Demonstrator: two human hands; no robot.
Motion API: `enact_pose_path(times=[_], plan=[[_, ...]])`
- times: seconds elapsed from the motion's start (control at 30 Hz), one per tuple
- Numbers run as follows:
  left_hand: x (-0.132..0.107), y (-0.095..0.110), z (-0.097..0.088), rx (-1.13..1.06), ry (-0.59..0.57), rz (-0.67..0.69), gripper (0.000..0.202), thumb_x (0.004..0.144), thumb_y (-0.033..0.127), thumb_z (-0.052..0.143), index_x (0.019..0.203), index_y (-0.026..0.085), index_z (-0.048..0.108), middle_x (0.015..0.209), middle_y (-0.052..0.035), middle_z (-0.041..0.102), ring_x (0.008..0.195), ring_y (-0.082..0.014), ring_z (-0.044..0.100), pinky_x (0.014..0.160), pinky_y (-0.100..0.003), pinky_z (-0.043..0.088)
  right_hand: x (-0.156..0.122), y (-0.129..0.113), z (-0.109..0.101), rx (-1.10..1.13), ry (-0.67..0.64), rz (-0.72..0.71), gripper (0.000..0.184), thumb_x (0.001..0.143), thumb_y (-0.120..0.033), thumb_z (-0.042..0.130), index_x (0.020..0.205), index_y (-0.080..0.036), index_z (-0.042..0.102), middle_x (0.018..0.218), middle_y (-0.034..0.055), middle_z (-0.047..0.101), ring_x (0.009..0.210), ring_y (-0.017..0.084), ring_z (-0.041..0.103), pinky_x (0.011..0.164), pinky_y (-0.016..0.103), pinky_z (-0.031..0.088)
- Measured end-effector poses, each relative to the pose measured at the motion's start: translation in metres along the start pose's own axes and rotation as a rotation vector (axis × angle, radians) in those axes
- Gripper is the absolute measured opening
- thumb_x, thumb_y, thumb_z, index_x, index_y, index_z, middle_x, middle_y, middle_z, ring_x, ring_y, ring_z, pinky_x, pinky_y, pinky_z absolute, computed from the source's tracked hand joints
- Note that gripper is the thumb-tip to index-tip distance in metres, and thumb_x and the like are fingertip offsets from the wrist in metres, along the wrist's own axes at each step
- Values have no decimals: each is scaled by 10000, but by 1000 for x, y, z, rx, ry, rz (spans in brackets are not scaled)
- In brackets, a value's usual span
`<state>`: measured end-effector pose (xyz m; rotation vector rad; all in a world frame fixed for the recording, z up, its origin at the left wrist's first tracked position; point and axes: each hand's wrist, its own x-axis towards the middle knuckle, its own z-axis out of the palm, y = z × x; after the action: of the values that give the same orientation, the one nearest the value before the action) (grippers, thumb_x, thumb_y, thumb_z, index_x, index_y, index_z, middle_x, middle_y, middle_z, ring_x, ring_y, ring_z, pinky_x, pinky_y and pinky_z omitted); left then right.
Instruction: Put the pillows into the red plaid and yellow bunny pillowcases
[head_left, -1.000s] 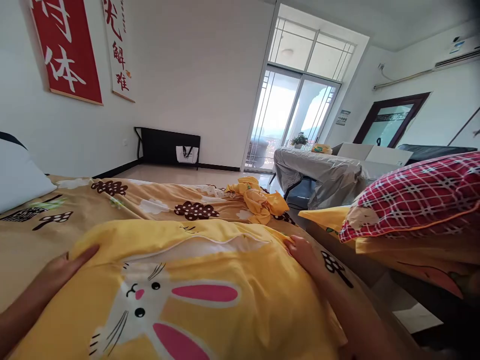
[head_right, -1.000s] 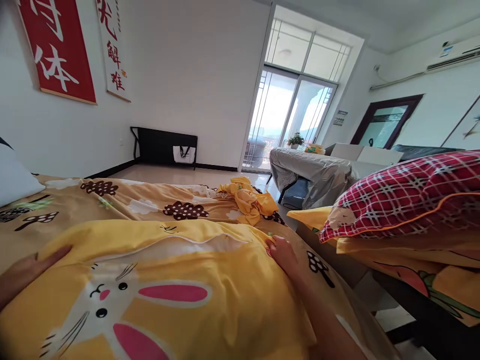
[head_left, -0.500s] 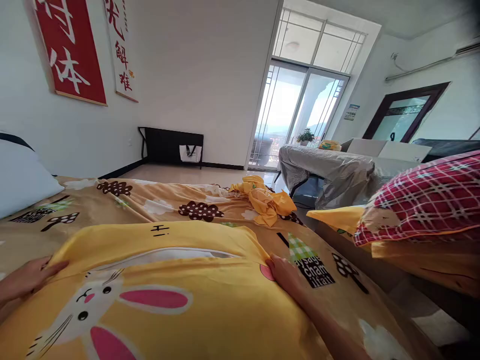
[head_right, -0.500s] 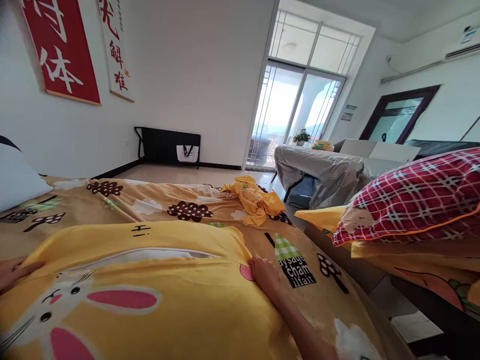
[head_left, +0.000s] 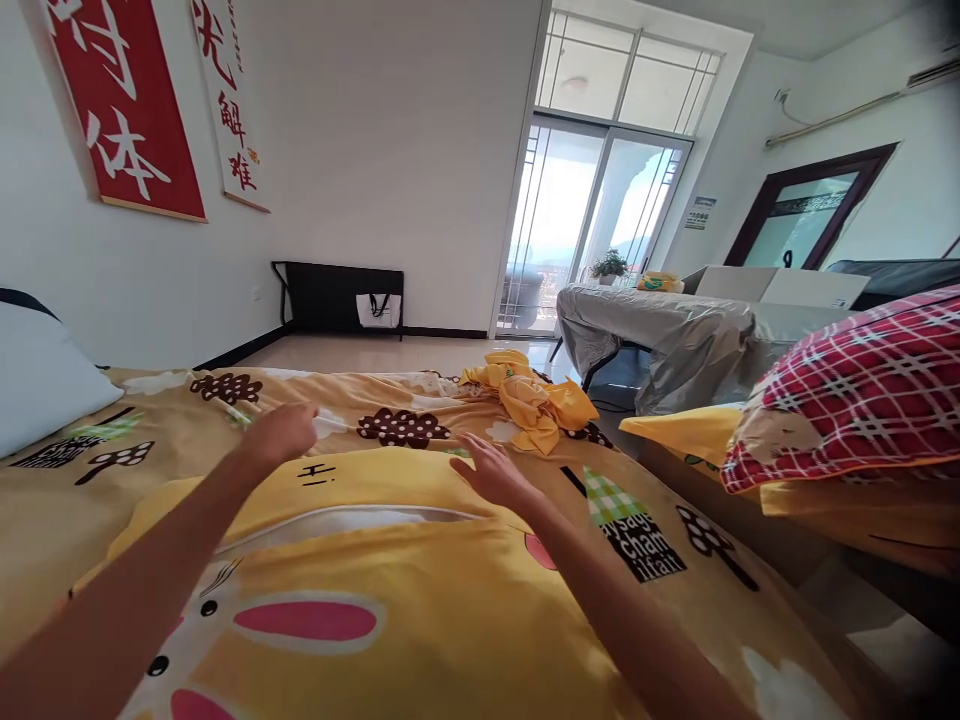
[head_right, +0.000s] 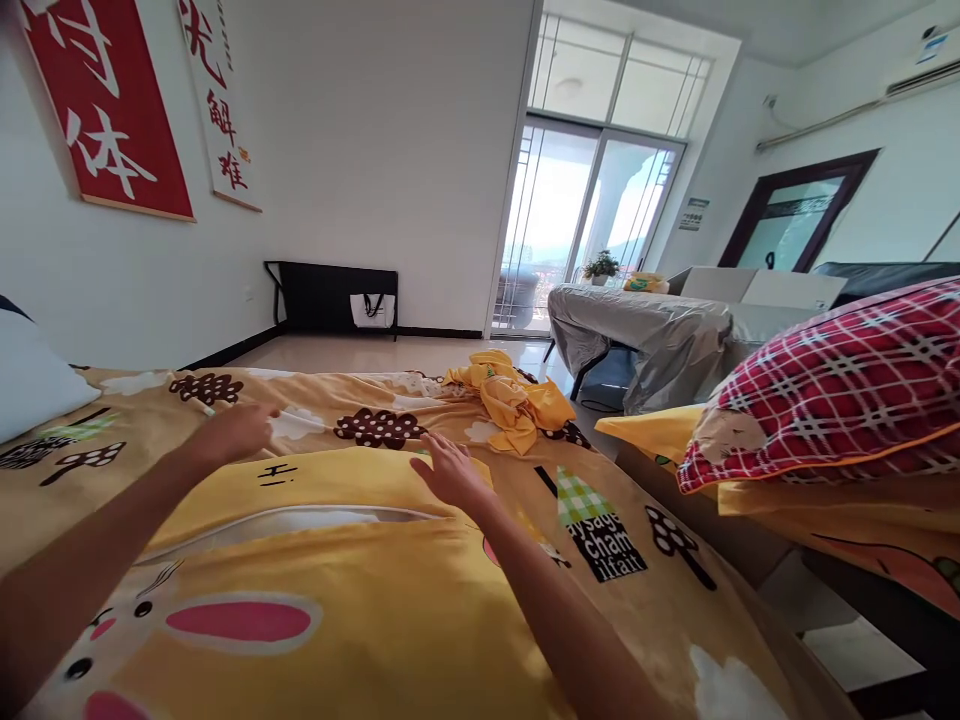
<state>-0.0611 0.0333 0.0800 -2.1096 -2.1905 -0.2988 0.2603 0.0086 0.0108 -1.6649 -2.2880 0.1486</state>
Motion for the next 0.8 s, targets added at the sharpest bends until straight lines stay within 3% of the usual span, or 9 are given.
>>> enact_pose_path(times=[0.07,0.13,0.2,0.3,0.4,0.53,0.7,0.8], plan=[[12,55,21,-23,-26,89,325,818,160,418,1057,164,638,1160,-122,682,1096,-251,606,928,-339,409,14,-36,27,59,5,-70,515,963,-461,367,1440,-265,379,1508,41,378,1383,221,334,1117,385,245],[11,87,54,-54,-67,147,349,878,211,366,1098,157,632,1166,-133,679,1112,-255,605,958,-367,405,18,-56,57,122,-15,-92,482,972,-430,342,1429,-286,402,1482,33,418,1371,215,360,1108,376,267],[2,96,87,-84,-132,166,397,923,283,316,1090,146,649,1192,-146,669,1135,-269,598,963,-387,417,15,-53,78,164,-30,-80,493,980,-407,310,1440,-250,394,1489,51,406,1375,216,355,1107,374,270],[-10,84,121,-150,-210,176,462,952,327,246,1181,188,623,1268,-93,639,1159,-234,594,969,-368,436,13,-14,85,184,-76,-58,522,969,-490,308,1412,-247,437,1487,52,411,1393,214,317,1143,405,178],[-12,72,130,-198,-217,183,513,957,390,223,1288,179,553,1365,-84,564,1244,-229,529,1034,-384,393,18,42,75,185,-166,5,549,955,-532,315,1405,-248,449,1501,61,386,1412,215,277,1152,444,106],[-10,74,130,-207,-192,209,548,940,430,277,1349,139,497,1429,-100,492,1337,-248,424,1104,-440,306,29,100,72,194,-260,144,572,972,-501,259,1434,-202,414,1517,76,353,1420,197,260,1148,395,146],[-14,76,131,-186,-160,229,545,947,421,288,1346,117,502,1395,-121,525,1299,-265,471,1091,-458,324,35,130,81,183,-184,328,492,967,-429,324,1387,-219,470,1510,81,370,1404,227,288,1131,434,166],[-17,78,127,-168,-114,255,501,953,366,307,1348,126,502,1399,-130,519,1302,-267,467,1077,-464,338,32,142,79,166,-72,462,446,966,-389,367,1306,-157,535,1392,160,501,1288,261,446,1069,438,283]])
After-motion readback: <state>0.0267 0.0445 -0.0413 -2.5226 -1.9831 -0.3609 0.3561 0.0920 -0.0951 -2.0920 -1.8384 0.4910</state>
